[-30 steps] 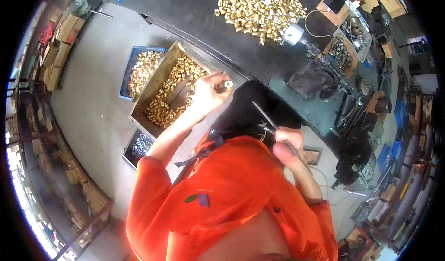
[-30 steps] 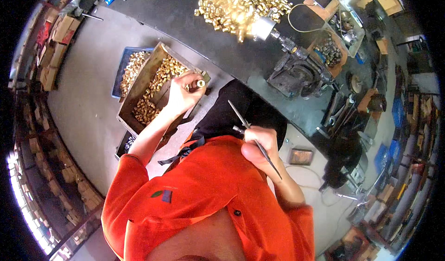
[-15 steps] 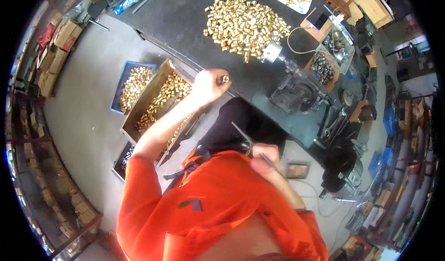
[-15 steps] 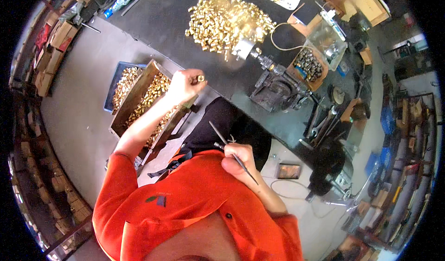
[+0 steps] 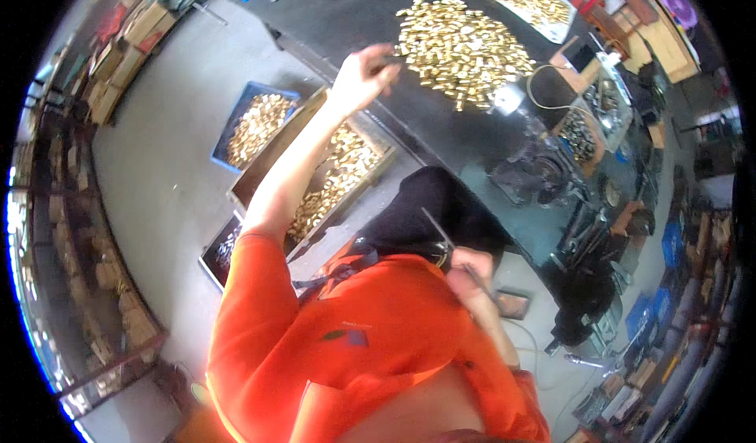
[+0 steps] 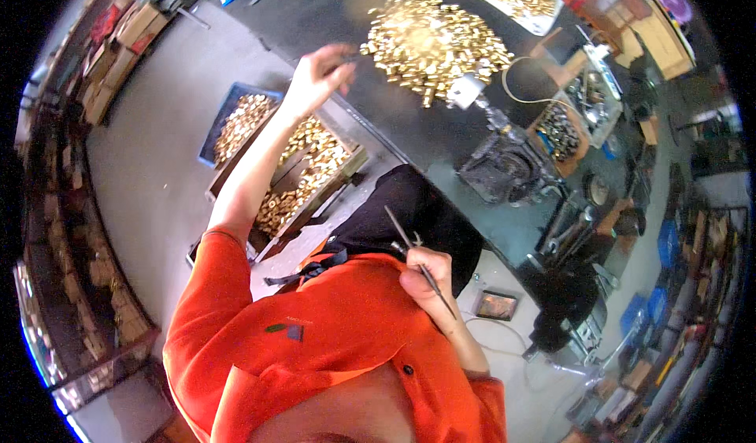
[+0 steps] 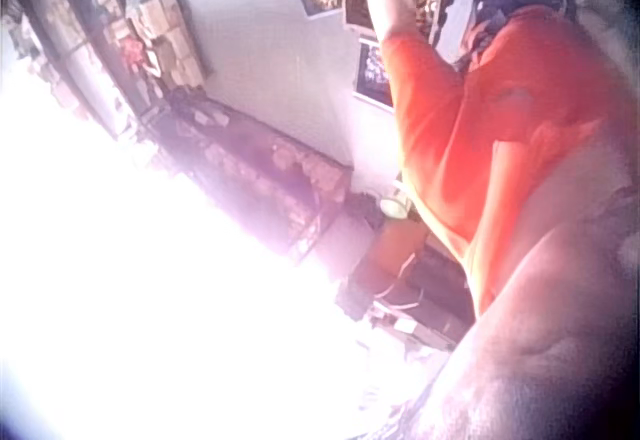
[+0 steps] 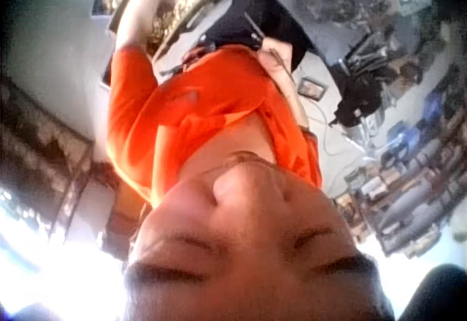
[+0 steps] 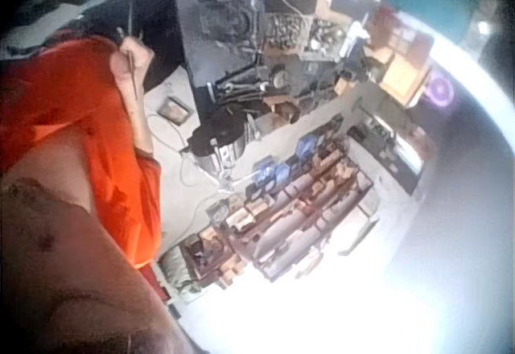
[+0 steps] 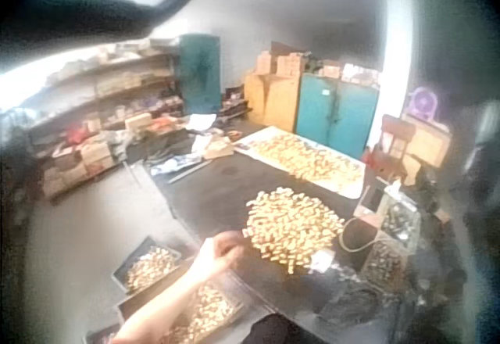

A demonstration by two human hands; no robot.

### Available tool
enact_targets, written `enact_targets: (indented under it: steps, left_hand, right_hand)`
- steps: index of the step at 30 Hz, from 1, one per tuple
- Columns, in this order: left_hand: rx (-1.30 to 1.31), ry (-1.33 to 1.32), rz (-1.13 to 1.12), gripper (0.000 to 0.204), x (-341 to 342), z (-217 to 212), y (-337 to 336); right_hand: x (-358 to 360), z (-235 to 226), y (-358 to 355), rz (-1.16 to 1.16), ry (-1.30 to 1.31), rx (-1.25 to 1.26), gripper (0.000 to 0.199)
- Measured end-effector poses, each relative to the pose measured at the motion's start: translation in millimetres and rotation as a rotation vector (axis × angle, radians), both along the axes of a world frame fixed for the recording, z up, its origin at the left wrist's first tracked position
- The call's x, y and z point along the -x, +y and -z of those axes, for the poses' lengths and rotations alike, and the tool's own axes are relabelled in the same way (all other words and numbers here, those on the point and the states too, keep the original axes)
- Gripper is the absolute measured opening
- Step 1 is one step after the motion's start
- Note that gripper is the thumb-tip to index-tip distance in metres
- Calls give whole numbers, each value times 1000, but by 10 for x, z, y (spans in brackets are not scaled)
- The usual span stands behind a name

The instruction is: The person repeatedly picks small brass-colored cylindrical parts from a bin, inserts a pin into each part using a metal rod, and places the assembled parts onto a table. The process is continuous and repetitive throughout the clip.

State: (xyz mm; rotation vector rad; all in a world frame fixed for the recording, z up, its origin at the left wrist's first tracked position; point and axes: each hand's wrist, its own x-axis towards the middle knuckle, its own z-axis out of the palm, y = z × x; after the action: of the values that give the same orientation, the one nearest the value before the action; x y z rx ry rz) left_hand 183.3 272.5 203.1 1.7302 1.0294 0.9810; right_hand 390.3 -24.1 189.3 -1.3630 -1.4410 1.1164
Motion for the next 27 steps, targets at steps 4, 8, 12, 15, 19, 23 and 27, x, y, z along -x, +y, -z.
enact_targets:
  steps: [4,8,12,15,19,23,27]
  left_hand:
    - [164,68,-257,23,1061,918,-555]
    - [475,350,-154,37,1810,2004,-1190]
    - [253,834,-445,26,1794,2265,-1136]
    - [216,993,-533,24,1658,2319,-954]
    - [173,1181,-498,25,1546,2411,-820]
    - [190,1231,-440,21,1504,2435,-775]
    - [189,1083,-394,20,1537,2227,-873]
  right_hand:
    - [42,3,70,-62,2,-51,23]
    - [57,207,118,-124,53,-24,26]
    - [116,182,159,-163,66,-9,28]
    - [152,168,171,-135,18,-26,26]
    - [173,151,129,-77,16,-10,22]
    - [144,95,107,-85,-15,-16,21]
    - [115,60,103,-100,-7,-5,21]
